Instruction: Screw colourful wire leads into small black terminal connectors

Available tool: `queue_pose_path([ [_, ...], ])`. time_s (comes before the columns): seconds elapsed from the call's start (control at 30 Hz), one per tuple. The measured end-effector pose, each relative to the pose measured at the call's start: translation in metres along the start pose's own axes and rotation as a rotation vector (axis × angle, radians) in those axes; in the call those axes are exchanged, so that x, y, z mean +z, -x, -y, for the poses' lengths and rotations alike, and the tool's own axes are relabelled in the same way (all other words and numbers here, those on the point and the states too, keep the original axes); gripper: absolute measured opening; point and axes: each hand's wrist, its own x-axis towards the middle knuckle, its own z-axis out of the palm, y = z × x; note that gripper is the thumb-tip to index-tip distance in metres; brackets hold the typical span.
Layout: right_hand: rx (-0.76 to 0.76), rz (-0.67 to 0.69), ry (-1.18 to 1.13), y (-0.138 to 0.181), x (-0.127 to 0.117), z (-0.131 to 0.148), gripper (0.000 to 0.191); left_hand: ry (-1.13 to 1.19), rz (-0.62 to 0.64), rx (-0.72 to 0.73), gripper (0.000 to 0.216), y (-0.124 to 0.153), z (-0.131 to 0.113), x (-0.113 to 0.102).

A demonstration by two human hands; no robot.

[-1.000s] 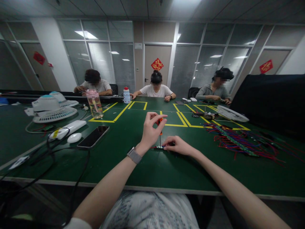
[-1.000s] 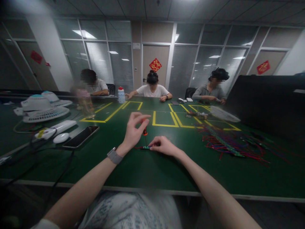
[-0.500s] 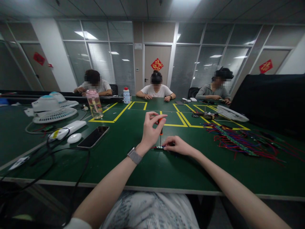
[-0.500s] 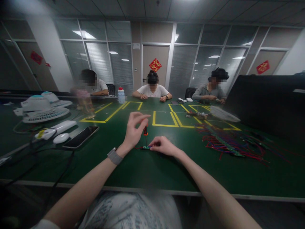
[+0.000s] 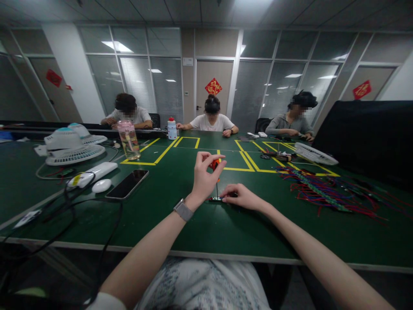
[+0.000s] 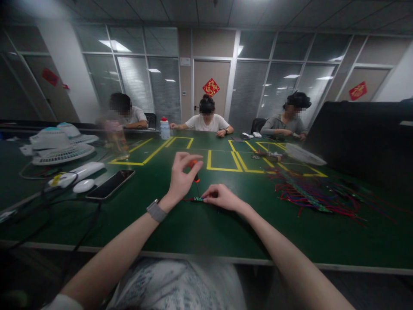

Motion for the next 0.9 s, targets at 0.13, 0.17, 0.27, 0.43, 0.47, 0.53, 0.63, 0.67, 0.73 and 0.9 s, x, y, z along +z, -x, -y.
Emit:
queue_pose_path([
  [0.13,0.002,0.001,0.007,0.0002,-0.0005,0.0008,0.024,0.149,0.088,-0.032,0.029,0.0000,0.0021,0.0019],
  [0.17,0.002,0.003,0.005,0.0002,-0.0006,0.0008,0.024,0.212,0.115,-0.057,0.031,0.0005,0.0032,0.0030],
  [0.27,0.004,0.007,0.000,0.0002,-0.0003,0.0003,0.024,0.292,0.127,-0.111,0.030,0.0019,0.0047,0.0051],
  [0.43,0.008,-0.003,0.001,-0.0002,0.0005,-0.0013,0.023,0.092,0.056,-0.006,0.017,0.0006,-0.0008,0.0016],
  [0.47,0.007,-0.002,0.004,-0.0004,0.0006,-0.0014,0.023,0.079,0.058,0.010,0.016,0.0001,-0.0020,0.0009],
  [0.53,0.005,0.003,0.003,-0.0005,0.0007,-0.0014,0.023,0.100,0.076,0.020,0.018,-0.0004,-0.0030,0.0006],
  [0.63,0.004,0.006,-0.008,-0.0005,0.0006,-0.0008,0.024,0.219,0.135,-0.028,0.025,0.0003,-0.0009,0.0028],
  [0.67,0.004,0.005,-0.011,-0.0004,0.0006,-0.0005,0.024,0.258,0.150,-0.054,0.026,0.0008,0.0001,0.0037],
  [0.73,0.003,0.004,-0.012,-0.0003,0.0007,-0.0001,0.025,0.275,0.143,-0.085,0.025,0.0016,0.0015,0.0044],
  [0.9,0.002,0.006,0.000,-0.0003,0.0004,0.0001,0.023,0.091,0.065,-0.015,0.017,0.0013,-0.0004,0.0008],
])
